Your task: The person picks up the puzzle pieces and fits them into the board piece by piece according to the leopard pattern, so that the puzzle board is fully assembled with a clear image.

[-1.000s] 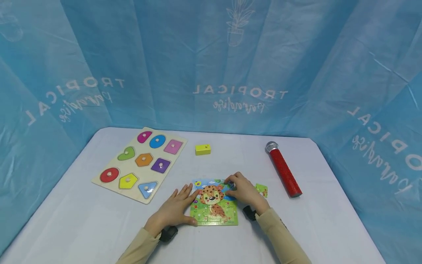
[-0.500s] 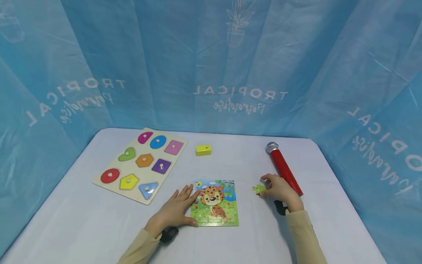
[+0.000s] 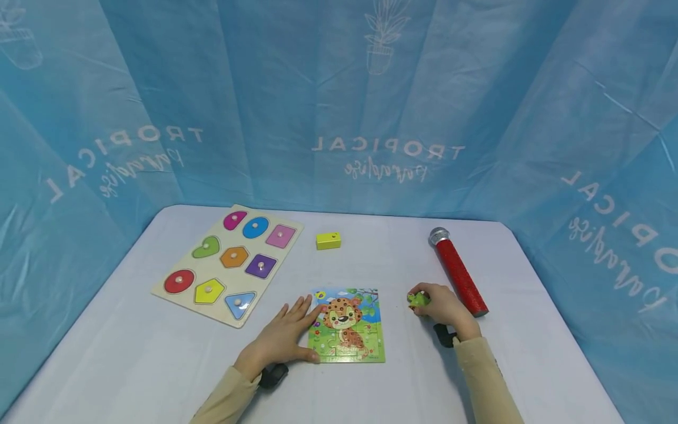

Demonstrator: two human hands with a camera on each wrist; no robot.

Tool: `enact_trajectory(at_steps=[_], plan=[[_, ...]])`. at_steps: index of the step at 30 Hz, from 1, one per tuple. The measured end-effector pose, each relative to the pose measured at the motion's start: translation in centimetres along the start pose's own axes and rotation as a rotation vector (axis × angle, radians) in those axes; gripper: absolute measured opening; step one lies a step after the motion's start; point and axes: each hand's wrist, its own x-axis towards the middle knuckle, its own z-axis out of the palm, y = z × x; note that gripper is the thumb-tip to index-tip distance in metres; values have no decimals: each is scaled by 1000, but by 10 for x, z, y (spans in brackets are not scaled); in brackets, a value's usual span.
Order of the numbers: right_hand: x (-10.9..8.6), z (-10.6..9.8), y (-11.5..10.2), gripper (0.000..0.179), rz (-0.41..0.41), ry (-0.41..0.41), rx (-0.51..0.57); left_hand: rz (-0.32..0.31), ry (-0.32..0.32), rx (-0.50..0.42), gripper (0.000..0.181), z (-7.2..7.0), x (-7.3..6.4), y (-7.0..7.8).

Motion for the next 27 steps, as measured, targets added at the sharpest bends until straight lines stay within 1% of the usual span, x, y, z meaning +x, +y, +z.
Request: enact_trajectory(at_steps=[2, 4, 7, 10, 11, 13, 14, 17, 20, 22, 25, 27], plan=[[2, 0, 2, 31, -22, -2, 23, 1, 1, -3, 101, 0, 0, 0], [4, 1, 4, 28, -51, -10, 90, 0, 1, -4, 101, 1, 1, 0], [8, 2, 8, 27, -96, -51, 279, 0, 4, -2, 101, 1, 1, 0], [12, 5, 10, 34, -115, -122, 533, -1, 7, 0, 101, 2, 1, -1], [14, 6, 10, 37, -120, -145, 602, -1, 7, 1, 100, 2, 1, -1], [17, 10, 10, 42, -128, -186, 714, -2, 5, 3, 101, 2, 1, -1], [18, 13, 9, 44, -123, -198, 753, -4, 3, 3, 101, 2, 1, 0], [19, 19, 3, 47, -118, -222, 797, -3, -2, 8, 100, 1, 1, 0], [14, 25, -5, 46, -118, -242, 790, 6, -1, 8, 100, -1, 1, 2], [9, 31, -11, 45, -140, -278, 780, 11, -1, 6, 99, -2, 1, 3], [1, 41, -20, 40, -204, -331, 718, 12, -2, 7, 99, -3, 1, 3], [-5, 47, -27, 34, -255, -336, 645, 9, -3, 8, 99, -3, 1, 2]])
